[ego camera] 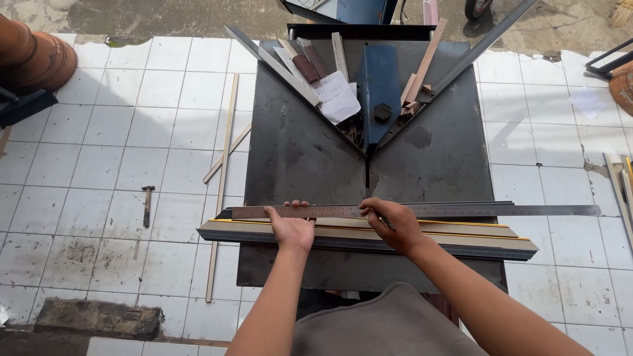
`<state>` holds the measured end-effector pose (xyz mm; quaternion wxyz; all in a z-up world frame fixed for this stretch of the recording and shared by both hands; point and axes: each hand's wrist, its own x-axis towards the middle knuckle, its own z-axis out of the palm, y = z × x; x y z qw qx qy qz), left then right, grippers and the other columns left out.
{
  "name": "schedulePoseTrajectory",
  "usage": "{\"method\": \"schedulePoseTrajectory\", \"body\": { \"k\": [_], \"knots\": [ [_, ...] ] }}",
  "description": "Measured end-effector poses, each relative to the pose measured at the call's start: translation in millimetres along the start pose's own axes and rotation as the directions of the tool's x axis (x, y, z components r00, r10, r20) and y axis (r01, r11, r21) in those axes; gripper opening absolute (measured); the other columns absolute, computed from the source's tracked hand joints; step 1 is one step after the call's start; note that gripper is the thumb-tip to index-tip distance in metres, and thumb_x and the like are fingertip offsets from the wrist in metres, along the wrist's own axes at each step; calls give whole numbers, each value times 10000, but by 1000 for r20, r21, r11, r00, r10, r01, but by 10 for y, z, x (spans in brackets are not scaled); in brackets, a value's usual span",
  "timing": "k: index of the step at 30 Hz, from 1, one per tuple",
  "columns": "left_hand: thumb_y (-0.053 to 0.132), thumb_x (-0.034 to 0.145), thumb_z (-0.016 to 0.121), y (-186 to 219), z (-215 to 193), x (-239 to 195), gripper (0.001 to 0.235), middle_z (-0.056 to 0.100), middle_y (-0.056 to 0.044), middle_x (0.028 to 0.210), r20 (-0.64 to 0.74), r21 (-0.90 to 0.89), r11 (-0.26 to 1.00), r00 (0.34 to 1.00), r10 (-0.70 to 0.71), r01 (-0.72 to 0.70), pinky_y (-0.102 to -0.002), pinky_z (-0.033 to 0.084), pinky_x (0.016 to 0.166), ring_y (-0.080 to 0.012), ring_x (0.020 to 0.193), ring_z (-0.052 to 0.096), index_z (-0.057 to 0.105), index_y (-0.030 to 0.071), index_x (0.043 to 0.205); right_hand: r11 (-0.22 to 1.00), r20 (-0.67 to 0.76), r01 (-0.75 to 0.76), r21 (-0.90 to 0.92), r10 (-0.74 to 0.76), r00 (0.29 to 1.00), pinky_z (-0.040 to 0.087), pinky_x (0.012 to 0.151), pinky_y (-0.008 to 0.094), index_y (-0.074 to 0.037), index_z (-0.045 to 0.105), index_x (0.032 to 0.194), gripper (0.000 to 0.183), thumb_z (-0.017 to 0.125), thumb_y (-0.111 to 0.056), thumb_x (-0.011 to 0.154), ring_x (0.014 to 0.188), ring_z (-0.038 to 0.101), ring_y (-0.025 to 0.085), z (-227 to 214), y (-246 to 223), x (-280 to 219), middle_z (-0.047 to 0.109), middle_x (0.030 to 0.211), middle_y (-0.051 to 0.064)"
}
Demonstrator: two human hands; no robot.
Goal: Measuring and marking frame molding pieces with a ruler and pencil on a cutting table to prepare them for assembly.
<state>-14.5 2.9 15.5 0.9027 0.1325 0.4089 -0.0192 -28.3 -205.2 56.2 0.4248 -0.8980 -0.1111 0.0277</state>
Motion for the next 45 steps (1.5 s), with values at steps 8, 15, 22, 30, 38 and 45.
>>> {"method": "schedulePoseTrajectory", "body": {
  "k": [8,15,22,30,38,45],
  "knots": [
    [653,829,293,-49,47,-366,457,462,52,767,-8,-34,994,995,103,-103,-424,387,908,-141,780,507,364,203,869,896,365,102,-432,70,929,484,774,403,-210,527,1143,431,630,-317,737,934,606,270,-129,267,-91,642,983,53],
    [323,882,400,-55,88,-499,240,506,-89,738,-233,-181,878,887,399,-443,-337,463,648,-207,629,514,413,84,908,796,401,-102,-596,405,821,449,622,307,-225,567,952,374,618,-507,711,778,608,186,-389,385,-86,669,841,-20],
    [455,896,354,-54,85,-447,342,443,-39,642,-228,-144,827,832,507,-543,-310,428,536,-157,525,412,406,122,838,854,431,-157,-497,400,809,462,729,282,-192,582,1053,506,640,-511,664,857,621,186,-385,435,-88,675,922,11],
    [586,809,329,126,242,-728,587,619,-129,765,-329,-35,860,819,471,-508,-319,522,725,-195,605,586,469,20,748,800,414,-148,-581,448,793,316,520,261,-143,428,624,515,482,-648,716,537,416,155,-383,294,5,437,529,20],
    [637,800,334,218,250,-680,537,540,-63,644,-278,-194,855,863,422,-481,-272,398,475,-143,440,405,443,112,845,857,414,-171,-487,398,819,278,527,263,-123,418,619,479,507,-573,757,540,391,156,-290,450,47,429,552,38],
    [651,805,357,208,203,-549,504,374,-5,500,-210,-275,840,882,421,-467,-253,326,425,-115,389,324,439,164,705,845,396,-211,-491,432,810,286,536,263,-115,431,622,470,500,-556,769,550,395,173,-289,406,55,443,565,54]
  ]
}}
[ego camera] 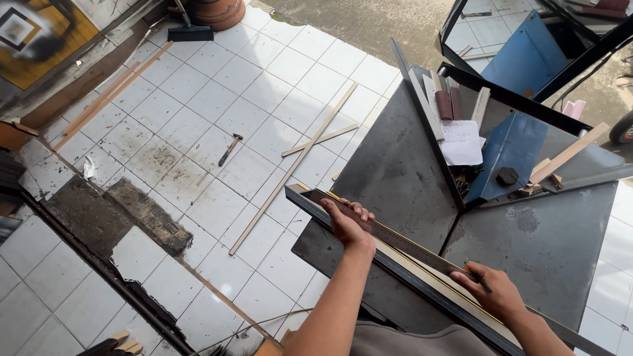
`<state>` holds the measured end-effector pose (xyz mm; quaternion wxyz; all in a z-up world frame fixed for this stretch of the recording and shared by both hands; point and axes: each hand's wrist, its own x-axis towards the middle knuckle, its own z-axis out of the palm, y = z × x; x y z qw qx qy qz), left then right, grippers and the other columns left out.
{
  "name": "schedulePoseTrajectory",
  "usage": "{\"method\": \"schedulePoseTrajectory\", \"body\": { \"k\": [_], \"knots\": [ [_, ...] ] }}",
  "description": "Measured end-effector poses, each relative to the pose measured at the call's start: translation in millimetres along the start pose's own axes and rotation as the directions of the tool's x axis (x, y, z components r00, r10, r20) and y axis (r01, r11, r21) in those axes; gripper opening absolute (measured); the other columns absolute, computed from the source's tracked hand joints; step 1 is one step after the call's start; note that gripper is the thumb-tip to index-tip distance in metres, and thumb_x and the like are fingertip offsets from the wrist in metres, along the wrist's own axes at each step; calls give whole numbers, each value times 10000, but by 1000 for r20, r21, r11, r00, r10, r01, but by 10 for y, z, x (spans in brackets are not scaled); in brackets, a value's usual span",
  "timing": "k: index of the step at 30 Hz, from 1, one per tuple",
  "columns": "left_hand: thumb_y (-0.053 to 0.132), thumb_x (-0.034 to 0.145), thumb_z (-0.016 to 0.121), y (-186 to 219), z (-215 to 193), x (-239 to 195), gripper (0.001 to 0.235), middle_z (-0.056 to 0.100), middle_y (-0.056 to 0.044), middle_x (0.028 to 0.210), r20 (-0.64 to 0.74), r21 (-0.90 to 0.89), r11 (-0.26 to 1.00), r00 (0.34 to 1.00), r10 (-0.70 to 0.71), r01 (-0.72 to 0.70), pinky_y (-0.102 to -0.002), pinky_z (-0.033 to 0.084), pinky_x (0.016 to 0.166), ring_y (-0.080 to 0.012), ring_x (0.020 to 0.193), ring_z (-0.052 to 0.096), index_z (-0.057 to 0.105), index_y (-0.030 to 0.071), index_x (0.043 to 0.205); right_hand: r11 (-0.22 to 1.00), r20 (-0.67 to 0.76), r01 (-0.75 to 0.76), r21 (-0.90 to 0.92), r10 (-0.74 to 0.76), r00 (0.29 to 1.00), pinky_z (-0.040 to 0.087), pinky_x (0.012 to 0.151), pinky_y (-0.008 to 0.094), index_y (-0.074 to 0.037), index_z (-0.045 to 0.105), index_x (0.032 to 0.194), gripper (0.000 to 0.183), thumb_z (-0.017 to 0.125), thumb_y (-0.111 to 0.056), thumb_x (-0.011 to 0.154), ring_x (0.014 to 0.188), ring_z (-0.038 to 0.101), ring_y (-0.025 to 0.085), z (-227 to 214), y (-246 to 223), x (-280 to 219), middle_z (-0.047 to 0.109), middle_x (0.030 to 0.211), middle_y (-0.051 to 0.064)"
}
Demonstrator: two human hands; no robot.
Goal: Measuring and marking frame molding pieces with a ruler and pencil on a cutting table to prepare them for assembly.
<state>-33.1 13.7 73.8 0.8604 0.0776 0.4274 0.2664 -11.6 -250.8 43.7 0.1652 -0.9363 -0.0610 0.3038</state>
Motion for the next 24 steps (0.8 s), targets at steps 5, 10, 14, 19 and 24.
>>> {"method": "schedulePoseTrajectory", "body": {
  "k": [5,10,14,19,24],
  "knots": [
    [642,814,344,-7,0,18,513,343,-2,479,11,0,1000,1000,3,-3,-257,320,425,-111,389,311,438,147,720,1000,-14,-7,-2,7,1000,295,540,262,-116,427,627,465,508,-551,769,560,390,174,3,-9,2,444,572,54],
    [625,823,356,-17,7,38,500,337,-8,472,28,-26,1000,999,15,-14,-263,307,417,-117,383,303,443,144,720,1000,-7,-27,0,27,1000,304,539,264,-118,462,645,443,508,-539,775,559,385,184,-10,-39,-8,454,576,65],
    [620,832,341,-12,31,33,503,326,-6,475,25,-14,1000,1000,16,-16,-263,306,421,-115,391,300,429,138,715,1000,-6,-16,-5,15,1000,314,553,263,-116,485,653,436,500,-534,775,569,420,180,-13,-46,-8,484,593,62],
    [613,835,338,-21,26,57,495,329,-4,476,51,-9,1000,998,23,-23,-267,306,420,-112,394,299,444,140,734,999,-5,-27,-20,27,1000,321,554,260,-125,489,657,430,488,-537,780,577,426,188,-20,-60,2,483,595,62],
    [596,856,327,-34,37,68,489,334,-7,477,49,-23,1000,999,13,-12,-271,299,425,-117,392,299,454,138,740,999,-10,-32,-15,32,999,316,549,263,-120,485,652,429,497,-529,783,563,412,181,-40,-88,-19,477,582,60]
  ]
}}
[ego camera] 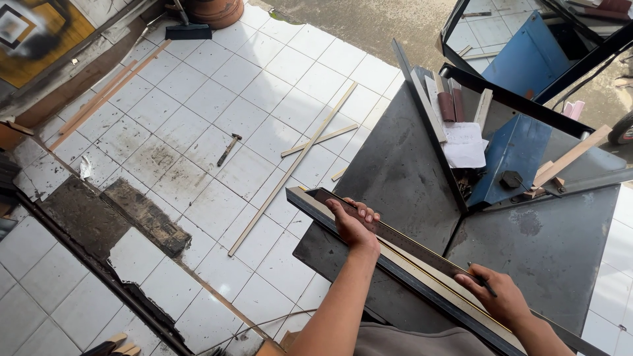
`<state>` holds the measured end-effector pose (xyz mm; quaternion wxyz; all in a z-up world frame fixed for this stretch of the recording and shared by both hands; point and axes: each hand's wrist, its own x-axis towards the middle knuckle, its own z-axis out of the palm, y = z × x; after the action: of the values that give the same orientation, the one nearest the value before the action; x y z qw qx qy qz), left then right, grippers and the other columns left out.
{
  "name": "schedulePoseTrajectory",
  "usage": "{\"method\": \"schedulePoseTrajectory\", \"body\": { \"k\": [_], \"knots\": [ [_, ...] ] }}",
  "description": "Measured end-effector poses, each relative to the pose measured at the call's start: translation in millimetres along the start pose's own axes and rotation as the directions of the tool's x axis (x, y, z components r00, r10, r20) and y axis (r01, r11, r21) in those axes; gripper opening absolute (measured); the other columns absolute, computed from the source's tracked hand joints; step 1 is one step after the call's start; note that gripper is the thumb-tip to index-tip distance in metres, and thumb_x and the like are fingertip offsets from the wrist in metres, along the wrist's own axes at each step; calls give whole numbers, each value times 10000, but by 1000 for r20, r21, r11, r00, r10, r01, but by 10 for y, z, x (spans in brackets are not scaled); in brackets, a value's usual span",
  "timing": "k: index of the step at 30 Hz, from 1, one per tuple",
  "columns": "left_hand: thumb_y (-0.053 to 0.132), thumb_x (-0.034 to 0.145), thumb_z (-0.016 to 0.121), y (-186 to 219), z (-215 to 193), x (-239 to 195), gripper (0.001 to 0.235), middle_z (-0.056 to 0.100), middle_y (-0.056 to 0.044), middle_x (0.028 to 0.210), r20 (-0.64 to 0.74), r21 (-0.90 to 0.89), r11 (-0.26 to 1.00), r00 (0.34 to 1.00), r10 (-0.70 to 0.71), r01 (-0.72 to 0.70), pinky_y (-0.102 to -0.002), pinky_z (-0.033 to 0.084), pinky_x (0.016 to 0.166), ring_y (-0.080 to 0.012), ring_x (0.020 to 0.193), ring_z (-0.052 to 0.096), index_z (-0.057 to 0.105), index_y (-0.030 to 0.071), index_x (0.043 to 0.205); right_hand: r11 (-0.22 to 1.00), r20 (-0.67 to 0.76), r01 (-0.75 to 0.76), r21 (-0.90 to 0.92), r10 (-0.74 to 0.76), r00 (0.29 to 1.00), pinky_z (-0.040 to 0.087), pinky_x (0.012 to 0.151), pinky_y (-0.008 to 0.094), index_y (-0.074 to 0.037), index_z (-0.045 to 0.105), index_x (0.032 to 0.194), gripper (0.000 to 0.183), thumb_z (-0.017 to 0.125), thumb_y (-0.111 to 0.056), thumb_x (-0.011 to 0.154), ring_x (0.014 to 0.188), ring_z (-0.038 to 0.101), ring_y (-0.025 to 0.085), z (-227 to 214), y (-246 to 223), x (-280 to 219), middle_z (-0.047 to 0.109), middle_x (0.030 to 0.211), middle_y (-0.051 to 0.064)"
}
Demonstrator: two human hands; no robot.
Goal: Measuring and marking frame molding pieces with a ruler and pencil on a cutting table to prepare them for assembly.
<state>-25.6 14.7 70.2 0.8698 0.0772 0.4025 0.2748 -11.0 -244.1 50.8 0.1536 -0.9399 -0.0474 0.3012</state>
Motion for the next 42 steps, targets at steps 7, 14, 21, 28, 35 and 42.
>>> {"method": "schedulePoseTrajectory", "body": {
  "k": [7,14,21,28,35,42],
  "knots": [
    [592,861,305,-12,12,-4,487,334,-12,490,7,9,1000,1000,15,-15,-275,307,421,-121,396,297,448,139,753,1000,-2,2,28,-2,1000,313,552,258,-119,491,644,424,509,-519,783,566,401,177,-2,26,14,464,578,56],
    [585,863,307,-38,35,-15,489,333,-12,487,7,24,1000,1000,20,-20,-273,301,428,-123,403,297,447,129,758,1000,3,12,28,-12,1000,302,541,264,-114,477,639,428,510,-513,790,554,407,176,-2,90,59,472,575,57],
    [565,862,331,-113,47,-10,469,346,-22,485,-42,36,996,995,88,-87,-273,294,406,-129,401,307,435,125,740,1000,8,-26,4,26,1000,316,542,267,-124,528,639,409,517,-506,786,556,429,183,-52,43,32,524,579,60],
    [571,856,330,-170,51,-27,471,352,-21,493,-52,45,994,994,98,-95,-268,302,410,-125,405,309,436,124,751,998,24,-61,28,60,998,306,548,266,-120,564,656,412,510,-507,786,562,442,186,-118,34,14,533,598,76],
    [561,863,333,-176,81,-37,475,346,-20,484,-45,40,995,994,97,-95,-264,300,398,-124,399,309,441,116,739,998,2,-35,45,35,999,310,544,270,-110,564,643,405,528,-489,781,551,444,188,-115,58,23,526,570,77],
    [557,872,316,-193,70,-44,480,342,-23,493,-44,60,994,995,89,-87,-264,302,410,-124,403,304,430,110,736,998,-1,-39,50,39,999,291,538,261,-109,561,643,414,523,-497,782,544,434,183,-99,110,35,514,569,73]
  ]
}}
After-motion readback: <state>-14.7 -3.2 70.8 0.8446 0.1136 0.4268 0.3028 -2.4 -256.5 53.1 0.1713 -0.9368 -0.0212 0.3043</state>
